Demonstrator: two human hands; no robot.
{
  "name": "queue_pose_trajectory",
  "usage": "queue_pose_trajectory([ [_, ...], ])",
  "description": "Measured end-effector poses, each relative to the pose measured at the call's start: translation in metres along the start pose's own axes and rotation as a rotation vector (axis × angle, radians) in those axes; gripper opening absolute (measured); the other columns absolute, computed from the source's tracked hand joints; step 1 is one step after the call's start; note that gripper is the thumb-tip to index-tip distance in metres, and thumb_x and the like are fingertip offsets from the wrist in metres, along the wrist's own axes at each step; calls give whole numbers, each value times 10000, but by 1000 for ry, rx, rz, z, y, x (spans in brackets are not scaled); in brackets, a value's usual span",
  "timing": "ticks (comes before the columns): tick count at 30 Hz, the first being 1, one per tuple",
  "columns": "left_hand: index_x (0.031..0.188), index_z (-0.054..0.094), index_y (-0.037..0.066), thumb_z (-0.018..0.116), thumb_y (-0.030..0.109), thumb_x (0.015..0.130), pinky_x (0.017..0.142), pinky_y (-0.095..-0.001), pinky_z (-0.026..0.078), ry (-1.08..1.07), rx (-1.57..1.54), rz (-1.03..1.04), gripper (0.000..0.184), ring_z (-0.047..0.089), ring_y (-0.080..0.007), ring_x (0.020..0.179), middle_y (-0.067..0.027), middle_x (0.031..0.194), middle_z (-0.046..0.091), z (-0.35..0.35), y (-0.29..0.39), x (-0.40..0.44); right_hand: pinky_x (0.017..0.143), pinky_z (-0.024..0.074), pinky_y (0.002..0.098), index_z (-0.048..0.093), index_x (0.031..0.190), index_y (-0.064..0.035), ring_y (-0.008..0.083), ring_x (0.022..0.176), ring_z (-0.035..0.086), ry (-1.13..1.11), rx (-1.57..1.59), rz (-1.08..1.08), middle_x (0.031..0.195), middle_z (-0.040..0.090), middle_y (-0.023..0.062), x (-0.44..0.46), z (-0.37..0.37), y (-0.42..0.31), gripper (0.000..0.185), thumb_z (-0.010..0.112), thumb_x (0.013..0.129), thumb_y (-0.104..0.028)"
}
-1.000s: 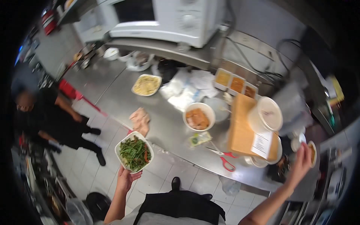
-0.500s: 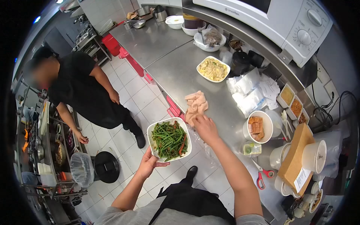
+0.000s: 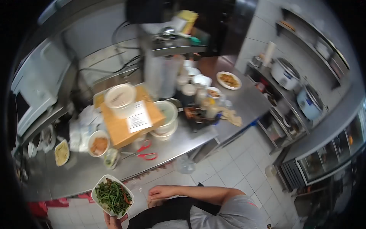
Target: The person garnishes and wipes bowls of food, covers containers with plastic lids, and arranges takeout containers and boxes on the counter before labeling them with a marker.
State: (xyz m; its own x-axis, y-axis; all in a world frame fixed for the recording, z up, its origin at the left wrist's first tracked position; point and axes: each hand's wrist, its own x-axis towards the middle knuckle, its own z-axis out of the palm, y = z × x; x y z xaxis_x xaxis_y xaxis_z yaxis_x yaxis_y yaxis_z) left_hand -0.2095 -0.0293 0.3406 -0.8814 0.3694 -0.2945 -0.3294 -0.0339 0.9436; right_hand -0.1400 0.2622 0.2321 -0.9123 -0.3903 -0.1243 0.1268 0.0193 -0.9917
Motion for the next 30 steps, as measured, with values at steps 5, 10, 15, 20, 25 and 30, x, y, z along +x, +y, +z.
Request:
queue_pose_trajectory([
  [5, 1281, 323, 62, 467, 93, 799, 618, -387, 590, -340, -61, -40, 504, 611, -304, 916, -152, 1169, 514, 157, -20, 1, 661, 407, 212, 592, 901, -26, 44, 723, 484, 593, 169, 58, 768, 565, -24, -222, -31, 24, 125, 579, 875, -147],
  [10, 1284, 270, 23, 347, 5, 792, 671, -422, 575, -735, -114, -360, 499, 633, -388, 798, -245, 1103, 533, 313, -78, -8, 658, 421, 206, 604, 868, -33, 58, 723, 527, 1208, 318, 80, 768, 602, -1, -396, -27, 33, 115, 641, 825, -133],
  [15, 1305, 259, 84, 357, 91, 887, 692, -375, 557, -949, -26, -582, 430, 643, -332, 846, -225, 1094, 554, 444, -111, -26, 631, 456, 241, 593, 806, -27, 98, 684, 561, 1572, 415, -17, 743, 607, 29, -510, -20, 55, 90, 640, 812, -104],
  [20, 1318, 255, 113, 363, 142, 918, 672, -347, 558, -1049, 68, -555, 415, 649, -296, 844, -174, 1095, 569, 555, -131, -12, 659, 502, 297, 562, 870, -35, 158, 745, 599, 1766, 669, -386, 827, 619, 70, -565, -48, 51, 86, 566, 867, -120],
  [25, 1277, 304, 121, 406, 178, 914, 663, -355, 565, -999, 111, -503, 381, 655, -284, 827, -169, 1061, 588, 659, -165, 25, 689, 542, 377, 522, 948, -78, 182, 842, 602, 1737, 783, -645, 925, 604, 63, -624, -114, 71, 81, 513, 901, -144],
  [30, 1278, 304, 125, 405, 157, 897, 663, -356, 563, -988, 140, -522, 395, 655, -285, 824, -165, 1061, 584, 774, -200, 91, 680, 547, 383, 528, 950, -93, 193, 849, 613, 1789, 780, -708, 943, 612, 63, -675, -220, 65, 75, 521, 894, -142],
])
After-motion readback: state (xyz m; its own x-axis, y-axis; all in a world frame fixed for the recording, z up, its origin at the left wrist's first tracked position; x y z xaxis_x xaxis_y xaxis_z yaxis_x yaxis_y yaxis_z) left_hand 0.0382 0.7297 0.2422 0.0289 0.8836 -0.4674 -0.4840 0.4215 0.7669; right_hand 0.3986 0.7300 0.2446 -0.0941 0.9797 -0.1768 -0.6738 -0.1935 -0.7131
